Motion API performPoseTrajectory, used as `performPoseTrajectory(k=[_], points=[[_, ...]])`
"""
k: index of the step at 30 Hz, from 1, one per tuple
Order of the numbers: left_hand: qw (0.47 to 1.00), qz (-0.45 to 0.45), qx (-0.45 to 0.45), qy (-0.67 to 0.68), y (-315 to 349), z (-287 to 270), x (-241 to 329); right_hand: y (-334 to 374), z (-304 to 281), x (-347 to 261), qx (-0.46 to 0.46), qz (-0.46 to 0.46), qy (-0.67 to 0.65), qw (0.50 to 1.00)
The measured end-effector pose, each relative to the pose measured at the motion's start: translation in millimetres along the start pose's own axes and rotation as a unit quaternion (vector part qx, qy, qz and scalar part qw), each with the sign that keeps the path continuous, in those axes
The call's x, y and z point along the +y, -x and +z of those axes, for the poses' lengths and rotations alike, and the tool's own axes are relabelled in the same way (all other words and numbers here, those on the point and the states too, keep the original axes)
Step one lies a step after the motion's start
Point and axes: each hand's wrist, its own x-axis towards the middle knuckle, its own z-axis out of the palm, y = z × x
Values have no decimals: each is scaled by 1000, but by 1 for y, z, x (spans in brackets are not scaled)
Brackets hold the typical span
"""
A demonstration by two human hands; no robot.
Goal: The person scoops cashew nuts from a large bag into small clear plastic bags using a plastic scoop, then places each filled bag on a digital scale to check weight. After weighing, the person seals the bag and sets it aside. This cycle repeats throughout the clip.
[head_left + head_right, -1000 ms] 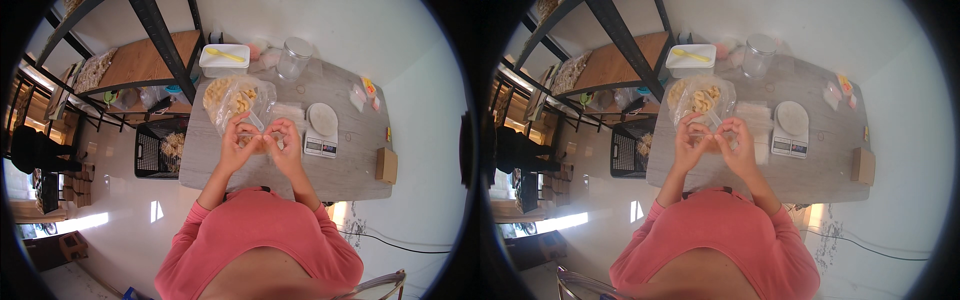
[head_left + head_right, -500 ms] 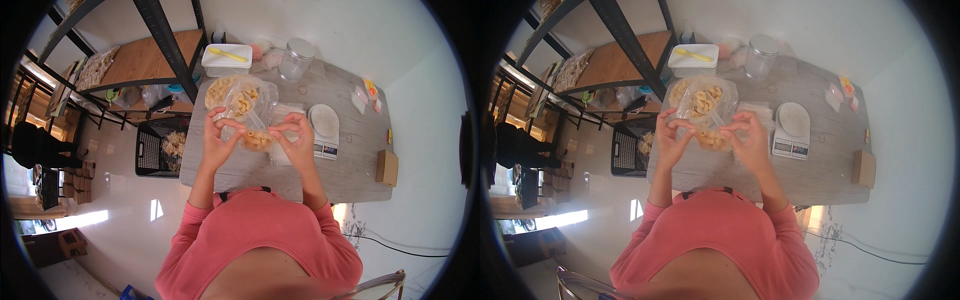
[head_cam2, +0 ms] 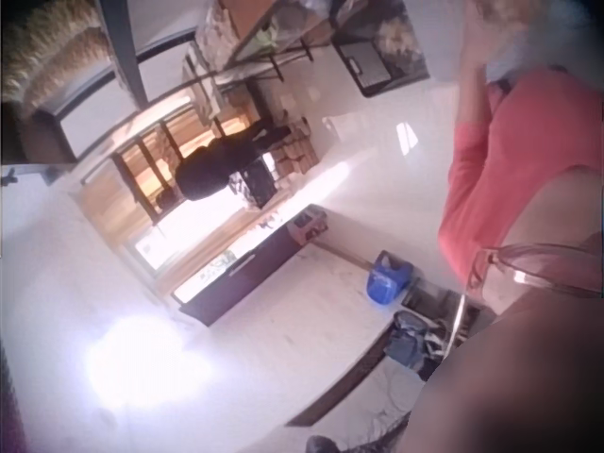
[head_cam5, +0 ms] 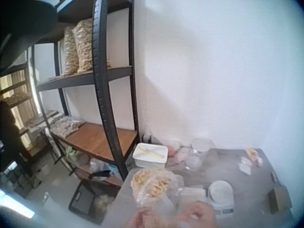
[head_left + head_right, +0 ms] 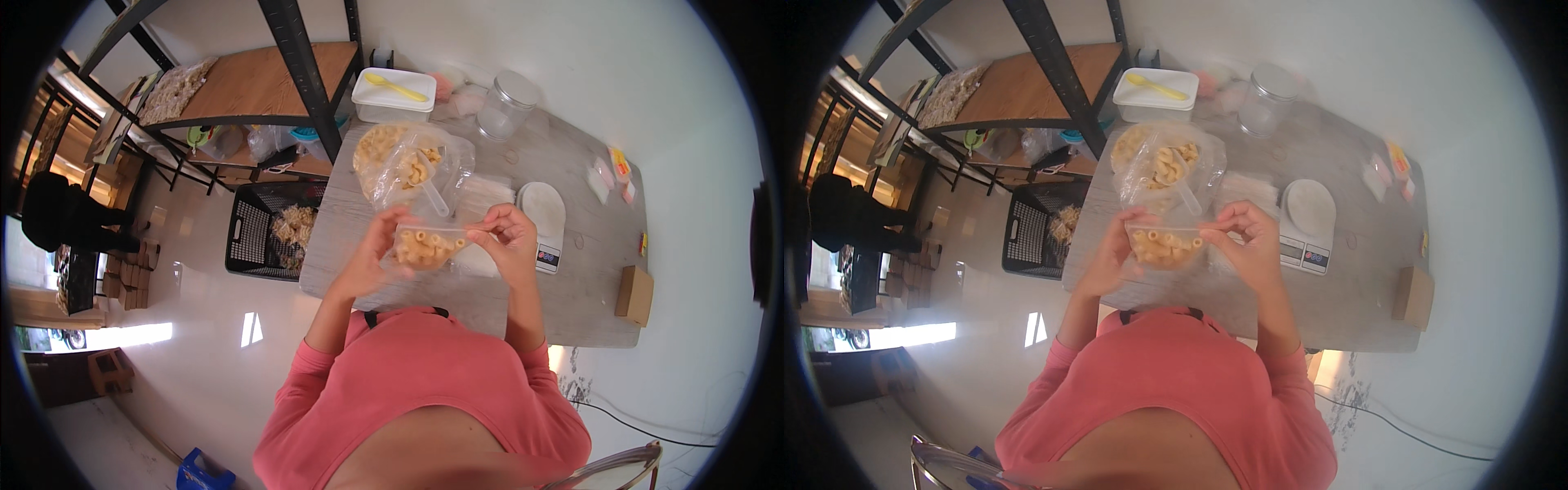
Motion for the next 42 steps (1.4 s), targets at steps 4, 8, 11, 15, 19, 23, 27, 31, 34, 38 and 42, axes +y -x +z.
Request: performPoseTrajectory(k=[4,8,11,15,19,23,27,31,34,38,42], points=[[984,-144,-59,-88,31,1,-9,1,20,11,-5,89,-78,993],[977,-206,-6,-47,82,-50,-17,5,23,23,20,30,24,999],[951,-235,201,12,133,-105,-18,8,2,37,83,7,54,995],[883,-257,382,-94,172,-174,-43,26,-27,64,111,69,31,991],[860,-267,435,23,177,-230,-82,43,-36,79,91,114,-11,989],[879,-205,389,187,141,-297,-102,44,-29,74,115,122,12,986],[878,-215,426,33,116,-316,-93,43,-34,63,118,103,64,986],[794,-249,538,134,96,-278,-80,50,-44,65,159,140,105,972],[790,-243,560,60,86,-246,-67,54,-50,70,167,166,83,968],[848,-213,485,-23,71,-196,-52,58,-56,80,215,128,138,958],[947,-260,186,-10,60,-151,-33,54,-66,104,226,79,247,939]])
